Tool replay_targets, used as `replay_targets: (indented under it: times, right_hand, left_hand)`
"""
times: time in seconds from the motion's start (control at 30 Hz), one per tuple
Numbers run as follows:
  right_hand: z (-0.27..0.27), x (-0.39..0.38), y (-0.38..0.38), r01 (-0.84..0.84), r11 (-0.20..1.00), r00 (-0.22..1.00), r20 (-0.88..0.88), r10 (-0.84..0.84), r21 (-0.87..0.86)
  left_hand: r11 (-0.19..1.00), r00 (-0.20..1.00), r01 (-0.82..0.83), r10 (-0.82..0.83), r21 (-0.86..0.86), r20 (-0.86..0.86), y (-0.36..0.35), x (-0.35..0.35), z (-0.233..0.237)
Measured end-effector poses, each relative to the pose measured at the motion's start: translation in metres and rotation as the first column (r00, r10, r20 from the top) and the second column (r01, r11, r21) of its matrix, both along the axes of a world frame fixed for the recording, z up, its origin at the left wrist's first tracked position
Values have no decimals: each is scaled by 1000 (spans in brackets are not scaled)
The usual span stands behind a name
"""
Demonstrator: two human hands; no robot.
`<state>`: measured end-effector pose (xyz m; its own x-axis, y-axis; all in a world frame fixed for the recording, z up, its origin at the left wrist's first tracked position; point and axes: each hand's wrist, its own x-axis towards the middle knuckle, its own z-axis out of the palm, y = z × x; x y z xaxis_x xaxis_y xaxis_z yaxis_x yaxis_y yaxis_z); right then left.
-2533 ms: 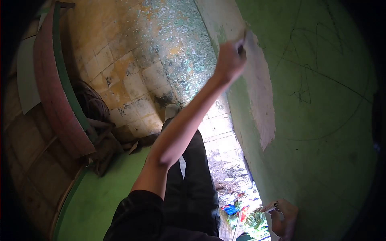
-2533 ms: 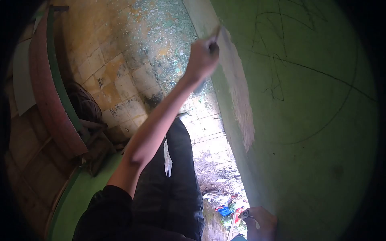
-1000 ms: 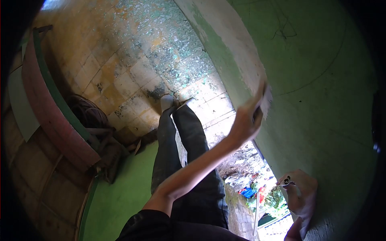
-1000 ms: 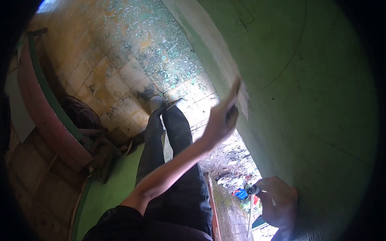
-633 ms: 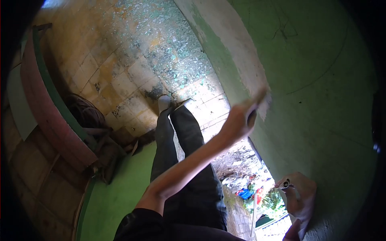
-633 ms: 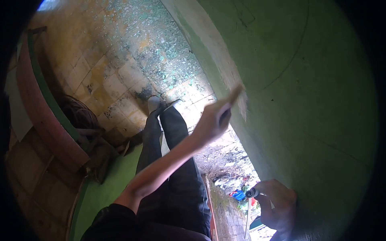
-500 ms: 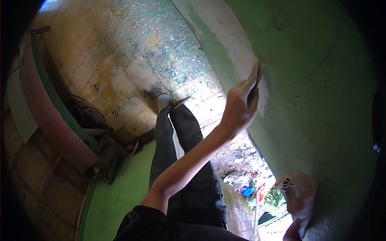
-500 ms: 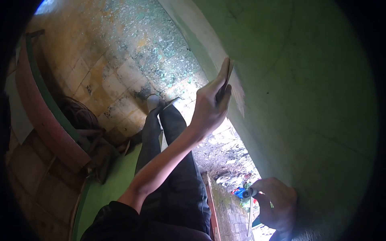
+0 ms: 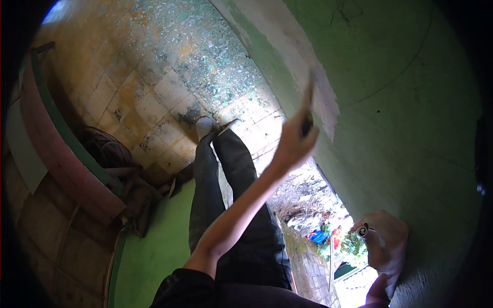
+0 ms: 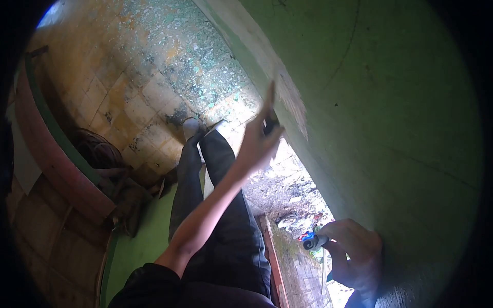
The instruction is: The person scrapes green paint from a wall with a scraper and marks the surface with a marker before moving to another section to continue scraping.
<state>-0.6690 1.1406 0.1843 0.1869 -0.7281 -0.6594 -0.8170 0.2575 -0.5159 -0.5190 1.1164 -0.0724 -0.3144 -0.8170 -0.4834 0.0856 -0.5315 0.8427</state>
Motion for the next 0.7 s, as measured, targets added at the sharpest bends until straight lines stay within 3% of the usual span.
replay_targets:
  times: [0.03,0.13,0.23,0.37,0.43,0.57,0.6,0.7]
  right_hand:
    - [-1,0,-1,-8,1000,1000,-4,8,-3]
    - [-2,2,-1,-1,1000,1000,-9,1,-2]
    - [-2,1,0,7,1000,1000,-17,-7,-5]
    - [-4,12,5,112,993,991,-62,-115,-47]
    - [-3,12,4,118,992,991,-63,-120,-31]
    - [-1,2,0,-6,1000,1000,-21,6,-20]
    - [-1,2,0,-5,999,1000,-29,4,-37]
    - [-2,6,5,21,999,999,-42,-23,-49]
  left_hand:
    - [986,997,41,-30,-159,68,21,-7,4]
    - [991,998,55,-58,-118,-27,55,-25,6]
    - [954,996,-25,50,-299,77,51,-36,-4]
    - [920,977,-13,94,-392,189,46,-41,-14]
    - [952,978,67,-3,-299,210,69,-45,-8]
    - [930,983,30,40,-367,181,58,-42,-12]
    - [949,983,61,-3,-311,186,60,-39,-12]
    - [928,979,47,30,-371,200,62,-41,-12]
